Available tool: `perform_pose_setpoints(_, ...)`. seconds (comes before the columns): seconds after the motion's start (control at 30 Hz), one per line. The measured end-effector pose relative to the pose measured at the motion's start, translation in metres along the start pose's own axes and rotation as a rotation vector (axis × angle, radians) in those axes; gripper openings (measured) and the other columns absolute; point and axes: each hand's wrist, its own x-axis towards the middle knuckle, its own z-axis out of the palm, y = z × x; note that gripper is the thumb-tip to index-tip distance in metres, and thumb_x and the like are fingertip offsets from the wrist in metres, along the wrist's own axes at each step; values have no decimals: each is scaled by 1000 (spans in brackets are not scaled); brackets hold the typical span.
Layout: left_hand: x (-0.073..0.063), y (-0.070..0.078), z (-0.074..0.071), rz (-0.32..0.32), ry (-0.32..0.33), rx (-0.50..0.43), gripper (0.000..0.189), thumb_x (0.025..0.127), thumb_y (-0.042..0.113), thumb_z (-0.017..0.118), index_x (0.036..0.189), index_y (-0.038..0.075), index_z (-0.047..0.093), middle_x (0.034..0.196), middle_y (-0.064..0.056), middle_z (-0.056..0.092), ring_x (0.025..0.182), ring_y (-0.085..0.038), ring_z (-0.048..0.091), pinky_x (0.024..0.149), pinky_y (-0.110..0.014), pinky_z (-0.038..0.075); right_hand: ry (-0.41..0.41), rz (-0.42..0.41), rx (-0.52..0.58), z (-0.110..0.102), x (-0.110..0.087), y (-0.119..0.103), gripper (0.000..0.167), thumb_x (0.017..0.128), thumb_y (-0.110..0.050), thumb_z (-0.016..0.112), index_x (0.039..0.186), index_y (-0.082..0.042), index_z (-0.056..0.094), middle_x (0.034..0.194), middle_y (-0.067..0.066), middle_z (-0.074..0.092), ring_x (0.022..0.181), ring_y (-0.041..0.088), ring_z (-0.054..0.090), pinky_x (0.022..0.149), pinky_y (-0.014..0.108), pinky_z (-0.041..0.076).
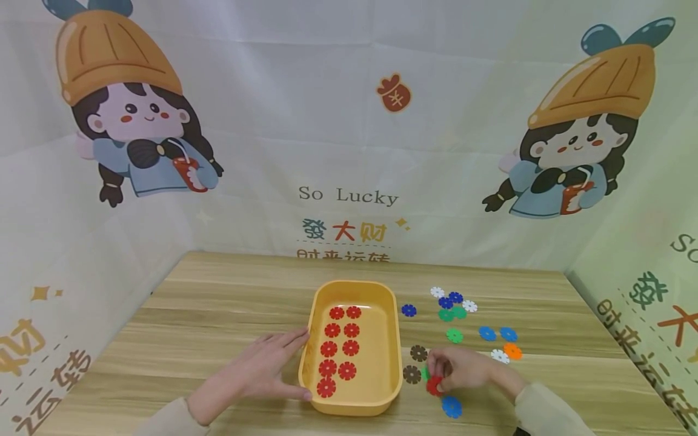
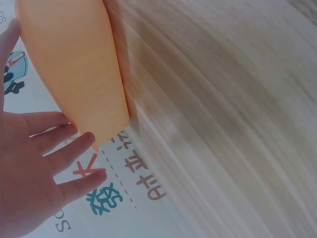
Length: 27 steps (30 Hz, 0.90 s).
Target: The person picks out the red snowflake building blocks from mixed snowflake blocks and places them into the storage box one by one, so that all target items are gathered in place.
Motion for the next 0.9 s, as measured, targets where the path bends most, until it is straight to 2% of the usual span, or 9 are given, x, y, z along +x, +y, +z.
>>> perform_pose_setpoints(0.2, 0, -1, 1, -1, 0, 5, 100, 65, 73, 51, 134, 2, 35, 138, -11, 31, 118, -30, 36, 95, -51, 26, -16, 41, 166, -12, 2, -3, 27, 67, 4, 57, 93, 0, 51, 83, 8, 50, 75, 20, 47, 61, 27, 46)
perform_pose_setpoints(0.37, 0, 0, 1, -7, -6, 0, 100, 65, 73, 51, 134, 2, 35, 138, -11, 31, 119, -30, 36, 95, -52, 26, -1, 45, 266, -23, 5, -6, 31, 70, 4, 56, 100, 5, 49, 87, 11, 51, 77, 24, 51, 64, 37, 49)
perform_pose_setpoints(0.47, 0, 0, 1, -9, -12, -3, 100, 65, 72, 51, 134, 2, 34, 138, -11, 31, 119, -30, 35, 95, -53, 25, 13, 46, 313, -29, 8, -9, 34, 70, 6, 55, 103, 6, 48, 91, 12, 51, 83, 26, 50, 68, 37, 48)
perform_pose_setpoints(0.7, 0, -1, 0, -10, -14, -7, 100, 65, 72, 52, 134, 2, 34, 138, -11, 31, 119, -30, 35, 95, -52, 26, 34, 30, 350, -40, 20, -18, 35, 72, 6, 56, 105, 8, 48, 93, 14, 52, 80, 24, 53, 72, 42, 48)
perform_pose_setpoints(0.9, 0, -1, 0, -12, -15, -10, 100, 65, 72, 51, 135, 2, 34, 139, -11, 30, 119, -30, 35, 95, -52, 25, 49, 54, 323, -49, 39, -30, 30, 74, 3, 55, 103, 4, 51, 87, 11, 55, 74, 18, 52, 69, 36, 48)
